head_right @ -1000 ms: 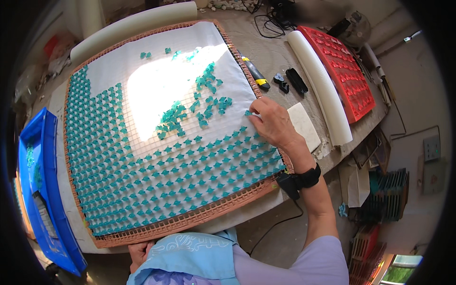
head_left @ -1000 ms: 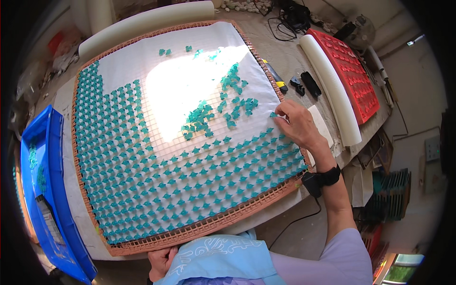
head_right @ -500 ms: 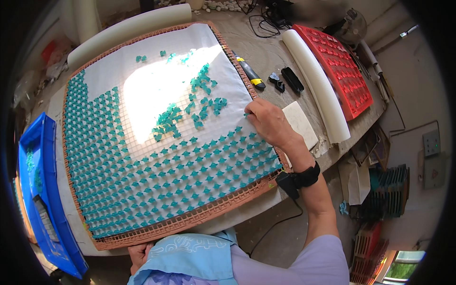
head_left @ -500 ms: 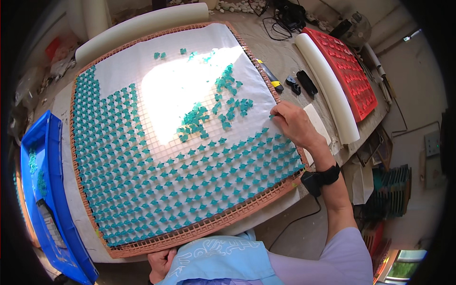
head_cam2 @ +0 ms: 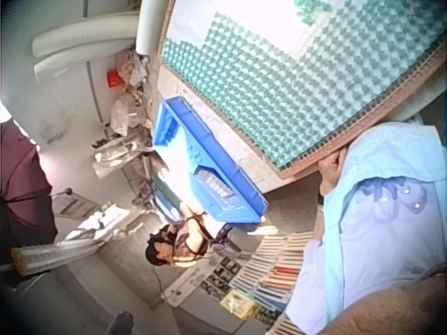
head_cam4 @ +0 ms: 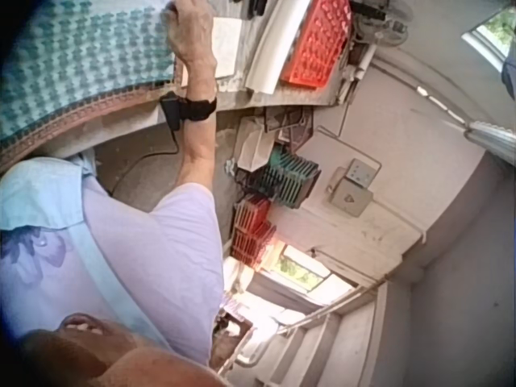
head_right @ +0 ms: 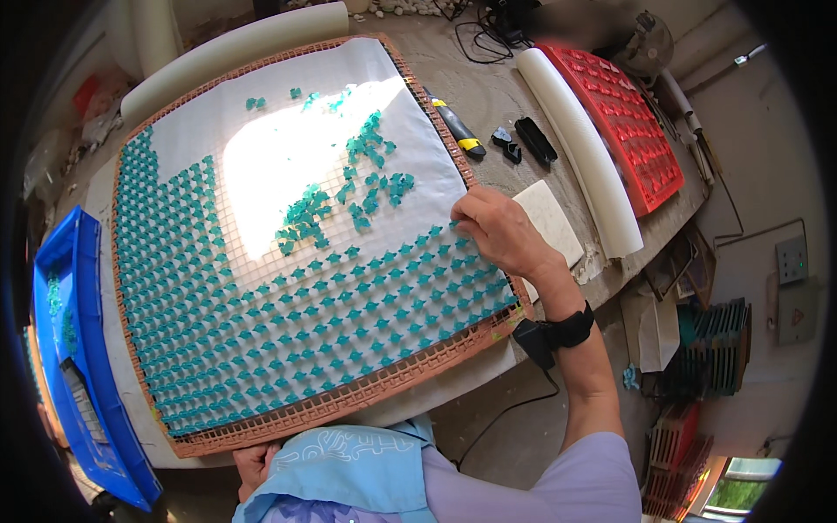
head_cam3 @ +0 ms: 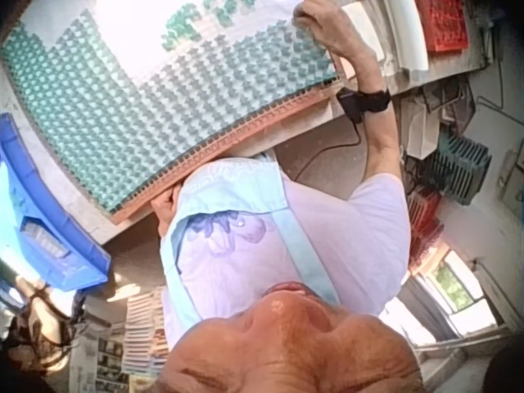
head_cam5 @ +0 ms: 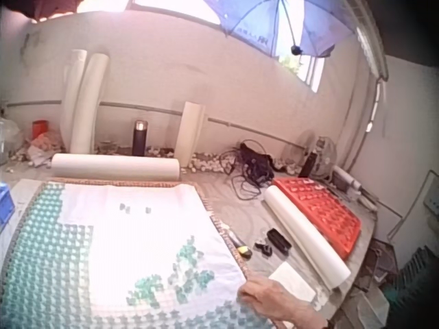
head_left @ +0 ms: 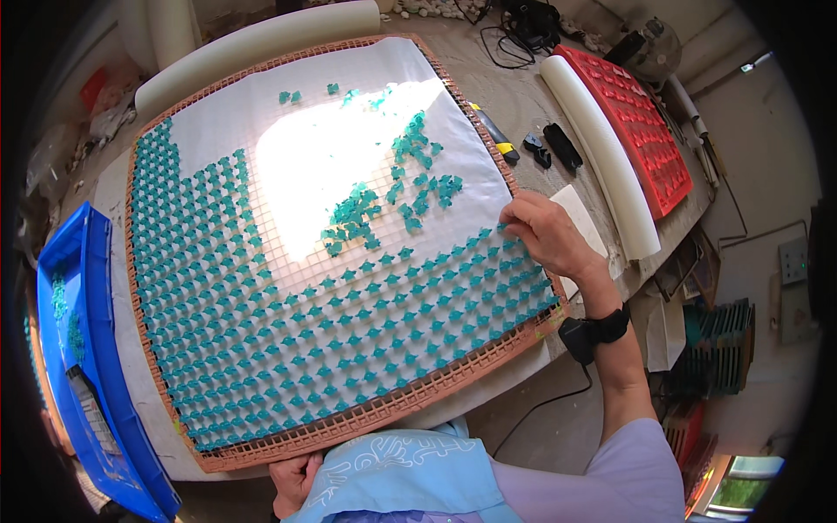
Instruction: Sorting and placing small green plastic components onto a grid template for assembly.
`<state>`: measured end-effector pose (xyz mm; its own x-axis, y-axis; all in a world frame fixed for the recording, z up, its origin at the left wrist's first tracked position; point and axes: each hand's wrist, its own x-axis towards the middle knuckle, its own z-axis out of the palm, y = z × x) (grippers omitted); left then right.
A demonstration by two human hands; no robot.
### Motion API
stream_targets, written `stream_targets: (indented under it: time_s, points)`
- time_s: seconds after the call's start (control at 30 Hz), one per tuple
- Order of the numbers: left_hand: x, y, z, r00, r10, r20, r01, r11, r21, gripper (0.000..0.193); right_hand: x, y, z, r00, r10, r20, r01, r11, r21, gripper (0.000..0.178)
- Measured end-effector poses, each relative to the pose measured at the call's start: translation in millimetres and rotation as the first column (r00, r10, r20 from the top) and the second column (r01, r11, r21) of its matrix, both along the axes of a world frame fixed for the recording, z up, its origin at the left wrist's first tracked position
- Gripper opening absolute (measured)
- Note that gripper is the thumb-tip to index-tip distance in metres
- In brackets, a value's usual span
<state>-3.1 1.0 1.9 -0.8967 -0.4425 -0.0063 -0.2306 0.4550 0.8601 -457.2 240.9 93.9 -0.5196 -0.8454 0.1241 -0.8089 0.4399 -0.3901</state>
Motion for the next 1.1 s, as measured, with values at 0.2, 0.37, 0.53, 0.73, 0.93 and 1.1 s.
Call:
stream_targets:
  time_s: [0.2, 0.37, 0.53, 0.73, 0.93, 1.1]
  points:
    - [1.1, 0.3, -3.7, 1.0, 0.007, -0.001, -0.007, 0.999, 0.033, 0.009, 0.7, -0.9, -1.0, 1.0, -0.008, 0.011, 0.008, 1.0, 0.007, 0.012]
    - [-0.5, -0.8, -0.8, 1.0, -0.006, -0.016, 0.006, 1.0, -0.01, 0.009, -1.0, -2.4, 1.8, 0.999, -0.001, 0.039, -0.001, 0.999, 0.035, 0.015]
    - [0.0, -1.9, -1.2, 1.0, -0.016, -0.006, 0.016, 0.999, 0.033, 0.009, -0.9, -11.2, 8.9, 0.983, -0.097, 0.155, 0.097, 0.995, 0.011, 0.018]
    - [0.4, -1.2, -0.8, 1.0, -0.009, -0.003, 0.009, 0.999, 0.041, 0.009, -2.8, -55.9, -9.8, 0.994, 0.083, -0.069, -0.088, 0.993, -0.08, 0.018]
    - [-0.4, 0.0, -0.4, 1.0, 0.0, 0.004, 0.0, 0.999, 0.046, 0.008, 1.0, -69.3, -24.5, 0.988, 0.059, -0.145, -0.075, 0.992, -0.105, 0.015]
    - [1.0, -1.7, -0.9, 1.0, -0.009, 0.014, 0.008, 0.999, 0.036, 0.008, -9.4, -49.5, -11.5, 0.996, 0.013, -0.084, -0.026, 0.988, -0.152, 0.013]
